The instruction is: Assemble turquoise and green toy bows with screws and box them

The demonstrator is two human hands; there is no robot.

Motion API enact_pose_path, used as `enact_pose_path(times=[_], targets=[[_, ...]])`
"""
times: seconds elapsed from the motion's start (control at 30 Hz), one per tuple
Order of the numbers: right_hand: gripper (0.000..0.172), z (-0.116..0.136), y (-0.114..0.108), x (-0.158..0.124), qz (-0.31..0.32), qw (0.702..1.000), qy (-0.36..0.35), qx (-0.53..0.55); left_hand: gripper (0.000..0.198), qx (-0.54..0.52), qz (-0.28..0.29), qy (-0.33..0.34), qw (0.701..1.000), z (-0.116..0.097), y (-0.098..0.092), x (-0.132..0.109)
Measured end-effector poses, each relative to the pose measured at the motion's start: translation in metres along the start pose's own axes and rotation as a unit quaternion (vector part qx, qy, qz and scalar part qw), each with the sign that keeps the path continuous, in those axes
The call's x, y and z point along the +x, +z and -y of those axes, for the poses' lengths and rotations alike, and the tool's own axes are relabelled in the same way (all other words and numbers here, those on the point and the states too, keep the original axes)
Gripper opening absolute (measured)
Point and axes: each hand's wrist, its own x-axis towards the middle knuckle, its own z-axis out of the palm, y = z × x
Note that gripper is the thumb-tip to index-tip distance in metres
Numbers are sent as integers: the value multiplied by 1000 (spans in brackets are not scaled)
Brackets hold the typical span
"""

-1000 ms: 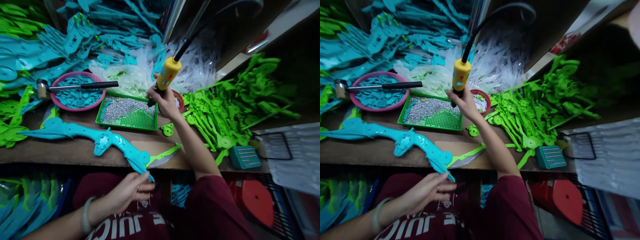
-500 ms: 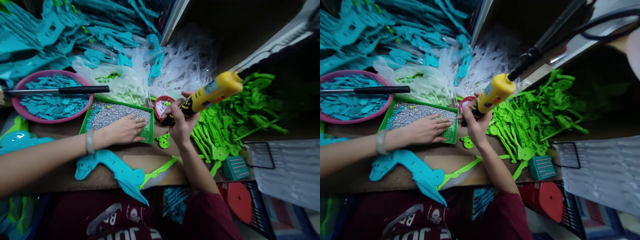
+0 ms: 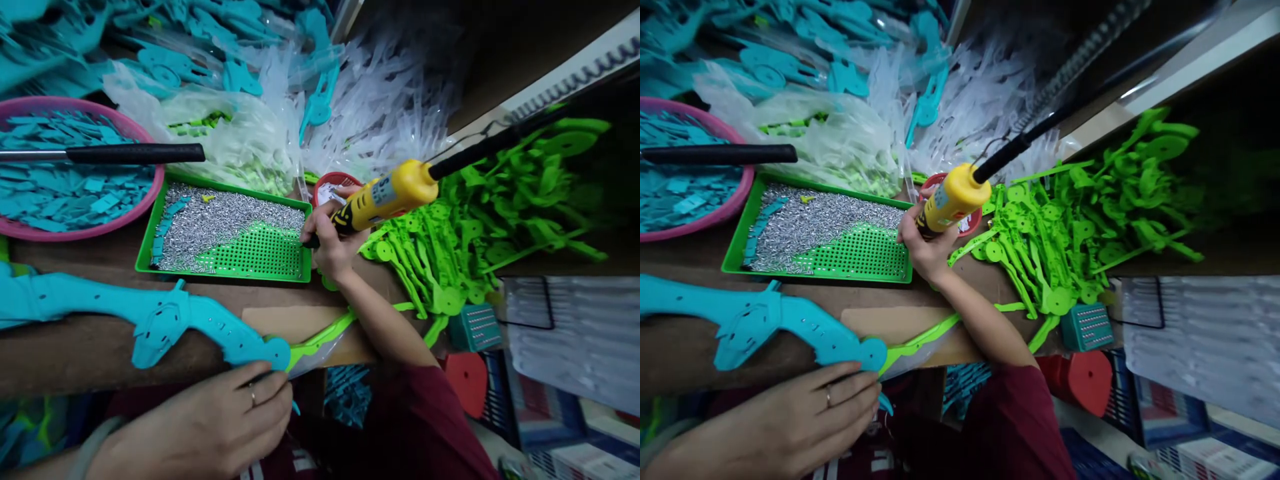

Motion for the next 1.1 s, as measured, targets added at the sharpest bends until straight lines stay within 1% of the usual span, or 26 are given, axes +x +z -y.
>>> enact_pose_path(times=[0.07,0.13,0.2,0.3,0.43,0.6,0.67,0.77,0.87,0.93,1.03,1.1], targets=[[40,-4,0,-2,5,1000,-4,-3,24,12,-9,4,1000,-11,15,-13],[41,-7,0,-3,8,1000,-6,-5,25,26,-42,-19,999,-12,29,-20],[40,-8,0,-4,15,1000,-1,-18,25,30,-76,-47,996,-10,39,-22],[38,-8,1,-5,18,999,2,-39,23,30,-98,-64,993,-8,45,-17],[35,-7,1,-6,15,999,-4,-43,25,29,-107,-74,991,-8,47,-9],[29,-5,0,-6,21,1000,-10,-8,28,16,-100,-71,992,-6,45,-8],[28,-4,1,-6,24,1000,-6,-14,30,2,-101,-77,992,-5,45,-8],[30,-3,2,-7,14,999,-6,-39,34,-15,-97,-91,991,-2,44,-7],[31,-4,1,-9,3,997,-11,-71,35,-31,-91,-99,990,0,42,-5],[29,-6,1,-11,8,996,-14,-83,34,-32,-87,-101,991,1,40,-4],[29,-8,5,-8,16,997,-8,-79,34,-20,-93,-98,991,0,40,-3],[29,-2,9,-2,7,998,-11,-64,35,-6,-105,-106,989,0,43,-3]])
